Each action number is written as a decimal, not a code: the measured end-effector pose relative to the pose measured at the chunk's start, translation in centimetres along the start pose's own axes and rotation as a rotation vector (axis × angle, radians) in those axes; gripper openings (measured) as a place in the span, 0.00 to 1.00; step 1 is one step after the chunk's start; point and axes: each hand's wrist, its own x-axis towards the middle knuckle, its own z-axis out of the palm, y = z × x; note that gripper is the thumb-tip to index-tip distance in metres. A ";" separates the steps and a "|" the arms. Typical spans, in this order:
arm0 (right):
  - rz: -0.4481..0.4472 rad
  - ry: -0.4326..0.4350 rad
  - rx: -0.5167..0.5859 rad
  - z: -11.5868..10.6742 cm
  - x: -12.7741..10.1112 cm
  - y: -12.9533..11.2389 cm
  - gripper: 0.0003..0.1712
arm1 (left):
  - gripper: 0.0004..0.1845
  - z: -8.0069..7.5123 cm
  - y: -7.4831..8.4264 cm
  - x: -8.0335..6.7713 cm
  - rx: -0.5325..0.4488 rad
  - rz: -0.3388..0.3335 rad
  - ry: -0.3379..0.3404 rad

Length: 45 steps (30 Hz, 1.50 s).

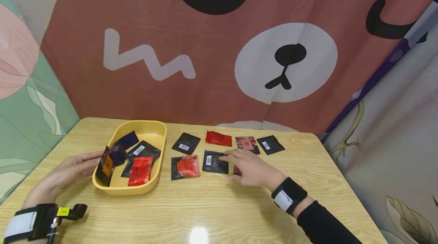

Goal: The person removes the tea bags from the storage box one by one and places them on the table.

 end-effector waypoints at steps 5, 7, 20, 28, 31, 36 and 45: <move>-0.060 -0.018 0.025 -1.0 2.0 -2.5 0.39 | 0.32 0.0 0.2 0.0 0.014 -0.009 -0.001; -0.084 -0.012 0.039 -1.4 3.0 -3.5 0.39 | 0.32 -0.1 0.1 0.0 0.005 -0.004 0.001; -0.233 0.101 0.049 -2.3 9.1 -8.7 0.37 | 0.32 0.0 -0.1 0.0 -0.013 0.007 -0.009; -0.231 0.134 -0.007 -2.9 12.0 -12.6 0.36 | 0.33 0.0 -0.1 0.1 -0.021 0.015 -0.010; -0.240 0.111 -0.014 -2.8 13.1 -14.2 0.36 | 0.33 -0.1 -0.2 0.1 -0.024 0.018 -0.012; -0.207 0.077 -0.012 -2.5 14.9 -16.0 0.35 | 0.34 -0.2 -0.2 0.2 -0.026 0.021 -0.011; -0.100 0.004 -0.056 -1.0 17.3 -17.9 0.39 | 0.33 -0.3 -0.2 0.3 -0.023 0.033 -0.018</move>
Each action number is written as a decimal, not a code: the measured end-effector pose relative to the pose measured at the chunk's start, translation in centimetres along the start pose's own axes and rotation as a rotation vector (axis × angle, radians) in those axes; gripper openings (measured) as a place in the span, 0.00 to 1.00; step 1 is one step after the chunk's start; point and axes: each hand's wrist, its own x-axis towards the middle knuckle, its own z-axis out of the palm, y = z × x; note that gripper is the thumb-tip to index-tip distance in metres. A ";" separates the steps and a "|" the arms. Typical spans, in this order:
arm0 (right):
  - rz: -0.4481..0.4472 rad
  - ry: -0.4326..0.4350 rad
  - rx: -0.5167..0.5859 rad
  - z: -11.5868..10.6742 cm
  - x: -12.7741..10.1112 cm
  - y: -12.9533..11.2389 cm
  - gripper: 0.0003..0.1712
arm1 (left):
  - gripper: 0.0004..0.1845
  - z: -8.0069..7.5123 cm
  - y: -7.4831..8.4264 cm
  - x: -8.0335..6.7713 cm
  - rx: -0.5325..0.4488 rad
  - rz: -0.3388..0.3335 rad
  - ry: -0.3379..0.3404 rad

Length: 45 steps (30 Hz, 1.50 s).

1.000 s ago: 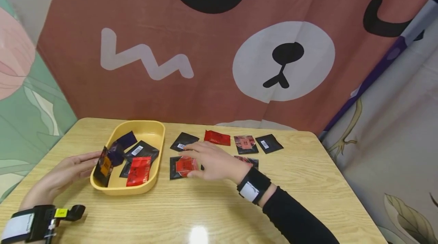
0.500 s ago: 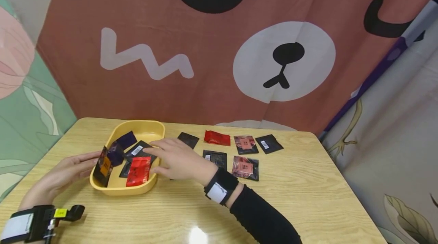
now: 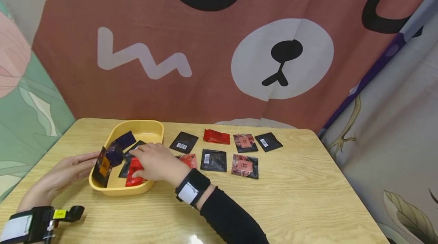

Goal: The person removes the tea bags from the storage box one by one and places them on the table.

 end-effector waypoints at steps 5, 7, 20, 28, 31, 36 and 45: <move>0.056 -0.049 -0.026 0.8 0.9 -1.1 0.41 | 0.33 0.0 0.1 0.0 0.009 0.000 0.005; 0.085 -0.075 -0.039 1.0 1.2 -1.4 0.42 | 0.34 0.0 0.1 0.0 0.014 -0.005 0.005; 0.158 -0.082 -0.088 1.9 2.3 -2.1 0.45 | 0.31 0.2 0.0 -0.1 0.003 0.002 -0.002; 0.149 -0.035 -0.097 2.0 2.3 -2.2 0.47 | 0.31 0.2 0.0 -0.1 0.012 -0.008 0.002; 0.127 0.020 -0.093 1.8 2.0 -2.3 0.47 | 0.31 0.2 0.0 -0.1 0.014 -0.014 0.004; 0.094 0.126 -0.101 1.2 1.4 -2.5 0.44 | 0.32 0.2 0.1 0.0 0.008 -0.012 0.006; 0.058 0.207 -0.025 0.5 0.4 -3.6 0.36 | 0.32 0.2 0.0 0.0 0.004 -0.003 0.009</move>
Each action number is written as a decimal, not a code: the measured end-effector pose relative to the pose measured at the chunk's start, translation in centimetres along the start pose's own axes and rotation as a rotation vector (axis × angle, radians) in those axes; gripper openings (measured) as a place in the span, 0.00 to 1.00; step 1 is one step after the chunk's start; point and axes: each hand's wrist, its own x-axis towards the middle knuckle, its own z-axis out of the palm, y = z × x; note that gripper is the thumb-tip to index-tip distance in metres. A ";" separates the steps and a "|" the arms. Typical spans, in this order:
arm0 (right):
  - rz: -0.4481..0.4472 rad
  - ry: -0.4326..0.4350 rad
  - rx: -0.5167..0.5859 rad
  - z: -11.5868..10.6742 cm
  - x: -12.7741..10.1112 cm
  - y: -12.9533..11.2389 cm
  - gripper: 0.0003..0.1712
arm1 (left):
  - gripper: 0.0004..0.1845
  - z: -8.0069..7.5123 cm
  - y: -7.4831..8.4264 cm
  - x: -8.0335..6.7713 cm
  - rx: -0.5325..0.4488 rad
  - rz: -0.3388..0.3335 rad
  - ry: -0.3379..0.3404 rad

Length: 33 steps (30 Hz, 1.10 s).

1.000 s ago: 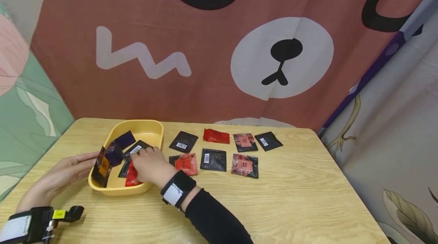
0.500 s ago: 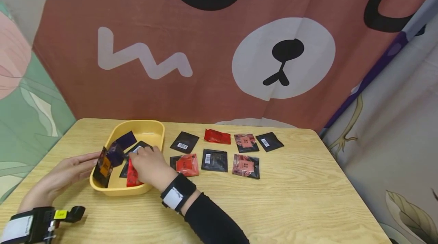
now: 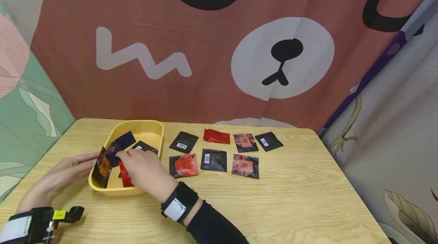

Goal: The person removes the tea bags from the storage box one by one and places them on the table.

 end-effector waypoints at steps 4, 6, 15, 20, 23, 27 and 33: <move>0.005 -0.012 0.023 -0.4 -0.3 -0.3 0.30 | 0.31 0.0 -0.1 0.0 -0.004 0.004 -0.001; 0.010 -0.021 0.019 -0.7 -0.4 -0.4 0.26 | 0.31 0.0 -0.1 0.0 -0.009 -0.002 0.000; 0.020 0.020 -0.013 -1.6 -1.2 -0.1 0.08 | 0.31 0.1 0.1 -0.1 0.002 -0.014 -0.004; 0.041 0.132 0.018 -1.9 -1.8 0.0 0.12 | 0.31 0.0 0.0 -0.1 -0.010 -0.008 -0.009; 0.058 0.209 0.042 -2.2 -2.2 0.0 0.13 | 0.32 -0.1 -0.2 -0.1 -0.019 -0.005 -0.009; 0.086 0.307 0.061 -2.4 -2.7 0.4 0.13 | 0.33 -0.1 -0.1 -0.1 -0.024 -0.008 -0.008; 0.129 0.429 0.086 -2.5 -3.6 1.5 0.13 | 0.33 -0.1 0.1 0.0 -0.002 -0.014 -0.011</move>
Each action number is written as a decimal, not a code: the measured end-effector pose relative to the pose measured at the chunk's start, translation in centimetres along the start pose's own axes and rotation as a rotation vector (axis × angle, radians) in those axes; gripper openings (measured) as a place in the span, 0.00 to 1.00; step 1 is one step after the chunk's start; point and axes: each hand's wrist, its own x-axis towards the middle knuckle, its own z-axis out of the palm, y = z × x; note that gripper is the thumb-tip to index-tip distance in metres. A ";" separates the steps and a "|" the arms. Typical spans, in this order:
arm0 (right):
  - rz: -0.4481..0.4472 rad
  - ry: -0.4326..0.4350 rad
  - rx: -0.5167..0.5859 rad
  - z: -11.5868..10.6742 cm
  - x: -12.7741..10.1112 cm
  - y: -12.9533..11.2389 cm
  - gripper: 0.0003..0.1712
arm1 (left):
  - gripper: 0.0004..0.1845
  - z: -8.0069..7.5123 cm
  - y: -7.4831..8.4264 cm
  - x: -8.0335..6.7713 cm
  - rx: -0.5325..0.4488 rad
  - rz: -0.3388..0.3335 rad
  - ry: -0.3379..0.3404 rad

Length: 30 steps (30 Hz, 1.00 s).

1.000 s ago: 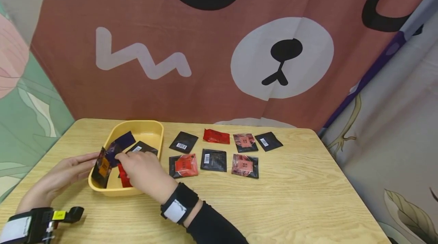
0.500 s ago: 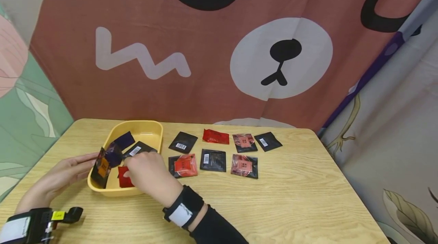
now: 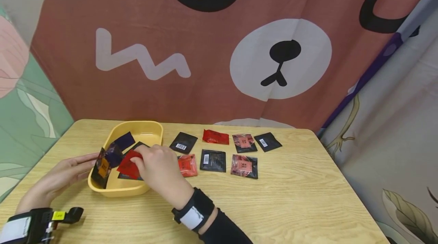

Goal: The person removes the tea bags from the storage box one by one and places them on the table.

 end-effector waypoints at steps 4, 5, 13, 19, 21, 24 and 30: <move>0.051 0.014 0.016 -0.3 -0.5 1.0 0.13 | 0.32 0.2 0.0 0.0 0.015 0.006 0.004; 0.066 0.011 0.023 -0.4 -0.7 1.2 0.14 | 0.32 0.2 0.0 0.0 0.019 0.005 0.005; 0.102 0.087 0.148 -0.8 -2.8 3.8 0.14 | 0.33 0.2 -0.1 -0.1 0.009 0.012 0.007; 0.170 0.172 0.226 -1.7 -4.5 5.6 0.12 | 0.33 0.2 0.0 -0.1 0.024 0.001 0.010; 0.206 0.167 0.242 -2.2 -4.9 6.1 0.12 | 0.33 0.1 0.1 -0.1 0.028 -0.008 0.012; 0.240 0.152 0.243 -2.8 -5.6 6.8 0.13 | 0.33 0.1 0.1 -0.2 0.032 -0.018 0.014; 0.369 0.090 0.267 -3.6 -7.4 8.9 0.17 | 0.33 0.0 -0.1 -0.1 0.024 -0.018 0.016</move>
